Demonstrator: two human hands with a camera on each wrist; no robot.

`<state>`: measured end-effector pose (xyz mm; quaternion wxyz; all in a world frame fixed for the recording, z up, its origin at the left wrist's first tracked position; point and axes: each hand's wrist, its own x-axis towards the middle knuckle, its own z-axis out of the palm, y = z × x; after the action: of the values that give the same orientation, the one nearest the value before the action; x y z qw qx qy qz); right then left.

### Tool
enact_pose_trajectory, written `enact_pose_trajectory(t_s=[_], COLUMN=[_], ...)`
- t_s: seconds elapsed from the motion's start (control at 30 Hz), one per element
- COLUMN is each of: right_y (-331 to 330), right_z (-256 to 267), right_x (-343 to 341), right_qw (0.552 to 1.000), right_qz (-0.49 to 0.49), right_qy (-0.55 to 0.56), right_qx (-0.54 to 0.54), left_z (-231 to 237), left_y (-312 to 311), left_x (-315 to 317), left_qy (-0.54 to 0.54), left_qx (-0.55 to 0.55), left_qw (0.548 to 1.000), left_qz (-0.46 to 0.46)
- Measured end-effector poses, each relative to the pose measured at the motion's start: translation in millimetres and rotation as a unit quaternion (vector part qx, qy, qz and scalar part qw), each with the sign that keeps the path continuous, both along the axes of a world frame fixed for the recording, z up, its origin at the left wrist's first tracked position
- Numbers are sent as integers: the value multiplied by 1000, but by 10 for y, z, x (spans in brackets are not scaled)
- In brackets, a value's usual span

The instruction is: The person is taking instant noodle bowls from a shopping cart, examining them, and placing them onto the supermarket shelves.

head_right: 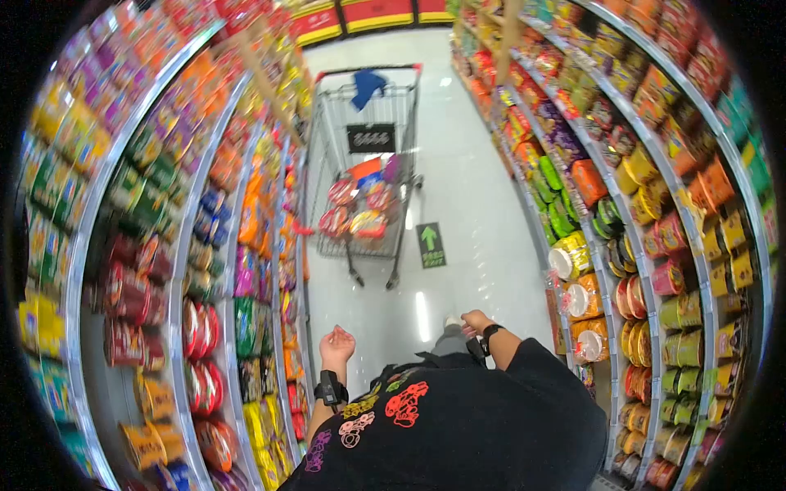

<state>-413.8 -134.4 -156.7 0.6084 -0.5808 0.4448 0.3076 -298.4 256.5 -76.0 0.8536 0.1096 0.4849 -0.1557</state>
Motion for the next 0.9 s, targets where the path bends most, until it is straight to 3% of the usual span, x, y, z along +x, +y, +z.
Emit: enact_pose_trajectory(t_s=[0.13, 0.23, 0.27, 0.37, 0.53, 0.63, 0.73, 0.8, 0.9], right_y=[-842, -1437, -1623, -2062, -2401, -2442, -2469, -2427, -2355], right_z=[126, 107, 83, 92, 62, 25, -32, 227, 443], right_x=[-113, -298, -354, -495, -314, 120, 807, 1444, 2485], right_qw=[996, 987, 983, 974, 970, 978, 991, 992, 978], right_qz=[-24, -108, -137, -194, -228, -189, -94, -32, 50], right_qy=[-75, -69, -53, -7, -1, -34, -68, -95, -162], right_qx=[-30, -93, -111, -116, -88, -83, -68, -75, -121], left_z=[56, 94, 110, 327, 339, 474, 672, 730, 563], left_y=[-1436, -2424, -2694, -3228, -3343, -3399, -3493, -3483, -3331], left_x=[497, 667, 719, 829, 1326, 1743, 2139, 2410, 2896], left_qy=[-39, -89, -62, -62, -25, -88, -128, -137, -156], left_qx=[1, 7, -27, -60, -38, -30, -91, -129, -150], left_qw=[988, 966, 965, 947, 974, 977, 977, 974, 973], left_qz=[-150, -244, -255, -309, -221, -194, -146, -125, -81])
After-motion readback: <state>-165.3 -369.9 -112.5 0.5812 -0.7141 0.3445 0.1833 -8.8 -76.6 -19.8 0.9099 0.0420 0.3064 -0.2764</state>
